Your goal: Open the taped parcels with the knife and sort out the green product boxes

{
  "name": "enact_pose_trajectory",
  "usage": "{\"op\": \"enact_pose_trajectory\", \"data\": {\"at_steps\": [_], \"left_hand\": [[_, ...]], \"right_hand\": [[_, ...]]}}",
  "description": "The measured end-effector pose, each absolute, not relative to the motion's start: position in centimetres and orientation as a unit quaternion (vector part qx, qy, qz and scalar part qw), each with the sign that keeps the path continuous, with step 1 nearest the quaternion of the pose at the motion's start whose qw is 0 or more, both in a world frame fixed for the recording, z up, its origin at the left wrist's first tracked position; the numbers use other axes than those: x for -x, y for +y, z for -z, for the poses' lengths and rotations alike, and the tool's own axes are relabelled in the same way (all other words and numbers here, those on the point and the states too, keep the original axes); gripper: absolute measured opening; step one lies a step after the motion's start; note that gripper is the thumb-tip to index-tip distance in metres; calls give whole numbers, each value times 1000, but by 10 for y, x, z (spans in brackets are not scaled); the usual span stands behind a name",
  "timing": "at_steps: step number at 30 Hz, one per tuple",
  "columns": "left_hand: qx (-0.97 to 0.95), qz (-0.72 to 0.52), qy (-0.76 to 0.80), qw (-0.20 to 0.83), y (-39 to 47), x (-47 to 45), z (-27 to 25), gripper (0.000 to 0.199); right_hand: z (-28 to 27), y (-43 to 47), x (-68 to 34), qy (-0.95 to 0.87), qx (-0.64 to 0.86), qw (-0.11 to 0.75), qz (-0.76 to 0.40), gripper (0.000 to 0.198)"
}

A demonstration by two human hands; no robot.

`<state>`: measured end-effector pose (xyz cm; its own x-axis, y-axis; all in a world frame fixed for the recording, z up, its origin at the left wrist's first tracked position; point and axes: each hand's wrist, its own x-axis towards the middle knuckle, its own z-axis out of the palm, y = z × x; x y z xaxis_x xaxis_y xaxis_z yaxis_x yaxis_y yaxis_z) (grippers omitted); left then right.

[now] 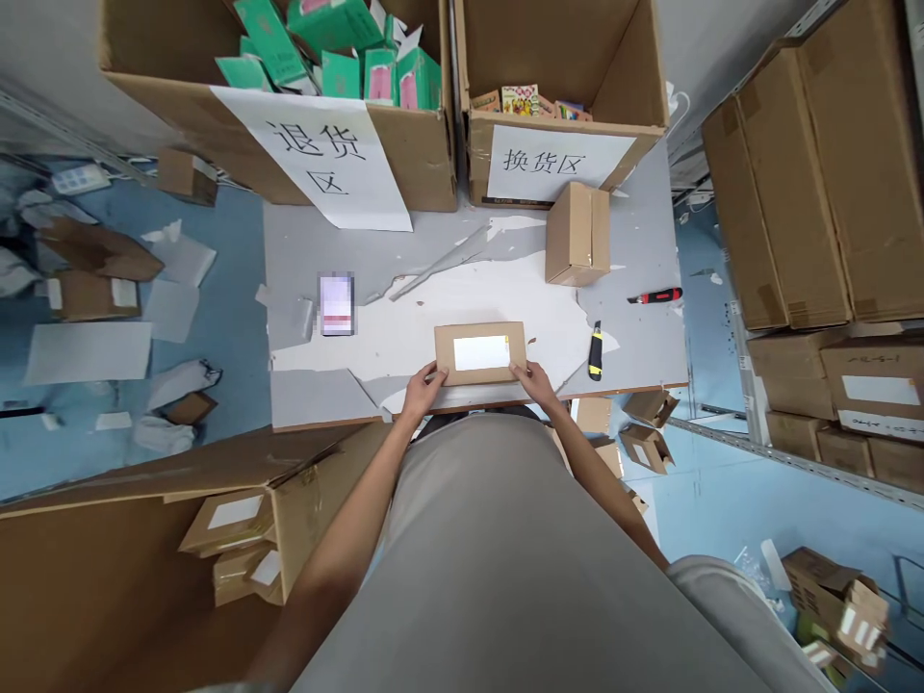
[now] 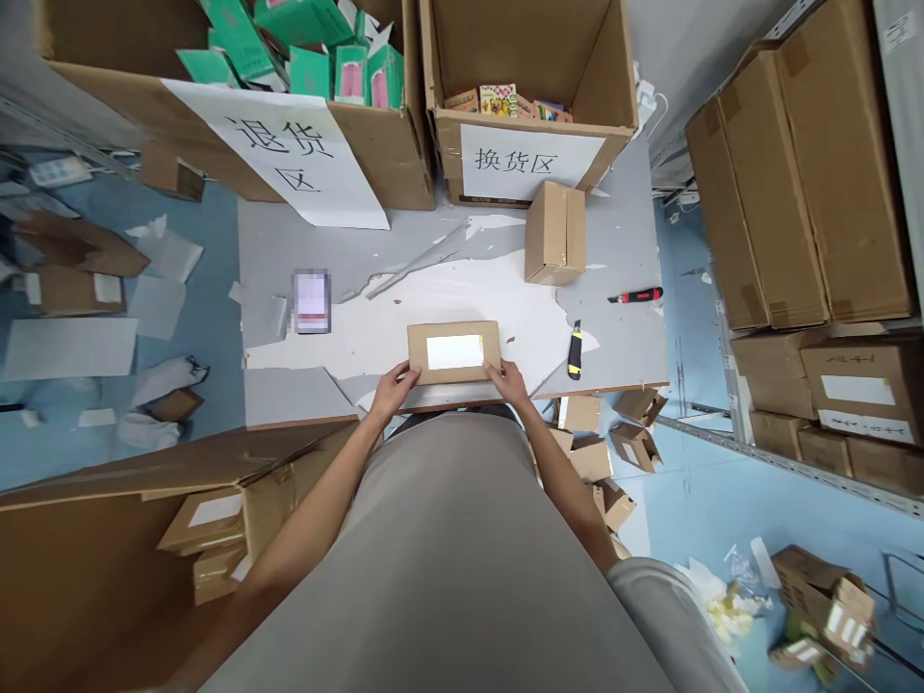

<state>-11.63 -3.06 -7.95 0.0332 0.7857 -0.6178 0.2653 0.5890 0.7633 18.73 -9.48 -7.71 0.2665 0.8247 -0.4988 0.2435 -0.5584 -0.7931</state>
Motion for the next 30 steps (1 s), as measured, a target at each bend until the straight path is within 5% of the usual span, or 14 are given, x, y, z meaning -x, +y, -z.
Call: {"op": "enact_pose_trajectory", "data": {"at_steps": [12, 18, 30], "left_hand": [[-377, -209, 653, 623, -45, 131, 97, 43], [-382, -259, 656, 597, -42, 123, 80, 54], [-460, -283, 715, 444, -1, 120, 50, 28]], "right_hand": [[83, -123, -193, -322, 723, 349, -502, 40], [73, -107, -191, -328, 728, 371, -475, 49], [51, -53, -194, -384, 760, 332, -406, 48]]}}
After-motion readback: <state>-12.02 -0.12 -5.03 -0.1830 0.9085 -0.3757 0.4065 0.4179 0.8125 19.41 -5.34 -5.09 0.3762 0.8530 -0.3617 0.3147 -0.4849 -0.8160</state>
